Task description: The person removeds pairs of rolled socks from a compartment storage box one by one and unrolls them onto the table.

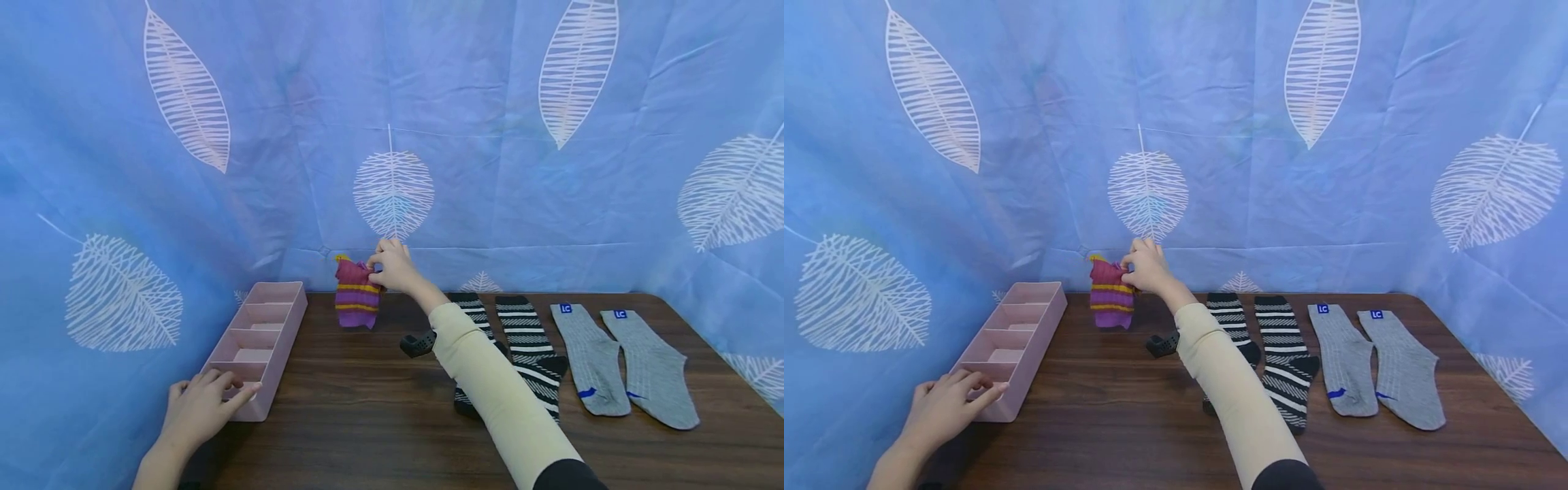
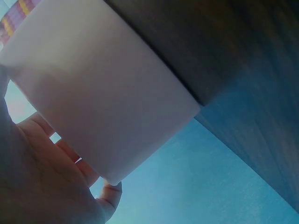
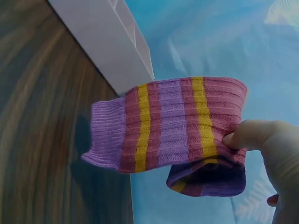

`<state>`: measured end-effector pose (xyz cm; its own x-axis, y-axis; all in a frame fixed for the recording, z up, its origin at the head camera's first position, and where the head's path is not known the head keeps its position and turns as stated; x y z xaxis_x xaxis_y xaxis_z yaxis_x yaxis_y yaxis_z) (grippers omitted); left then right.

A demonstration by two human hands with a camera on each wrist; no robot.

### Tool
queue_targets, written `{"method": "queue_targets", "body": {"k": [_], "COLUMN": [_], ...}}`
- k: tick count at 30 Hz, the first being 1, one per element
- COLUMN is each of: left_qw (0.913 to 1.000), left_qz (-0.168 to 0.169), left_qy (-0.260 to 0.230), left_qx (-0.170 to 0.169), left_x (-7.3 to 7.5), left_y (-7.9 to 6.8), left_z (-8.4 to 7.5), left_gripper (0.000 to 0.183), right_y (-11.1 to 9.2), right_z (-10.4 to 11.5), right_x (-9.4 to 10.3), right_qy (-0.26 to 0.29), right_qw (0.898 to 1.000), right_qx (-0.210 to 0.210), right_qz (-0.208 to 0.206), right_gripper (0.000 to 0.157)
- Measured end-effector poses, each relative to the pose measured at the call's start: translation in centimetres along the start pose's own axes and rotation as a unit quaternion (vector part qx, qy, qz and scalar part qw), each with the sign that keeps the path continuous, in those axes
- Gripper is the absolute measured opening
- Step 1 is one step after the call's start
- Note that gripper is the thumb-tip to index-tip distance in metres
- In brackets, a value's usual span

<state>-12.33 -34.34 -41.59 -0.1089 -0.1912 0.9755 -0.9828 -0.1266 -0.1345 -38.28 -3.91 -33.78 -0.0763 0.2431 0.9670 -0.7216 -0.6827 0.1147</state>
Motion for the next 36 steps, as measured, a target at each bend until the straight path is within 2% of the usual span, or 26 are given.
{"method": "queue_targets", "body": {"k": [7,11,17,28,32,36], "left_qw": [0.9999,1.0000,1.0000,0.9994,0.9995,0.9997], "left_qz": [-0.010,-0.001,0.007,0.029,0.027,0.022], "left_qy": [-0.001,0.001,-0.003,-0.008,-0.009,-0.009], "left_qx": [-0.007,-0.003,0.002,0.015,0.013,0.007], "left_x": [0.2,0.3,0.3,0.2,0.2,0.2], "left_y": [0.1,0.2,0.5,1.1,1.3,1.3], "left_z": [-0.1,0.0,0.3,0.3,0.3,0.4], "left_gripper": [0.068,0.070,0.072,0.078,0.078,0.076], "right_y": [-1.5,-2.1,-2.6,-3.1,-2.9,-2.8], "right_z": [-2.8,-3.4,-2.9,0.3,0.9,1.0], "right_x": [1.2,1.0,-1.3,-5.9,-7.4,-8.2], "right_qy": [-0.029,-0.044,-0.053,-0.032,-0.017,0.005], "right_qw": [0.999,0.998,0.998,0.997,0.996,0.995], "right_qx": [-0.031,-0.038,-0.022,0.009,0.004,-0.023], "right_qz": [-0.019,-0.012,0.018,0.071,0.085,0.094], "right_gripper": [0.014,0.014,0.015,0.009,0.010,0.012]}}
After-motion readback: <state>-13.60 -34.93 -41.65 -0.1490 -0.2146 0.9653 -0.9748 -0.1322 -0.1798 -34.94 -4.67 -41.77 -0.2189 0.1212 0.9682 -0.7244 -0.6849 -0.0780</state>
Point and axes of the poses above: each hand's wrist, its own y-axis towards the middle knuckle, its own x-axis out of the back of the hand, z = x × y, the point moved 1 cm from there along y, towards the middle knuckle, and after that the axes turned 15 degrees about z, right-handed, at the moved point
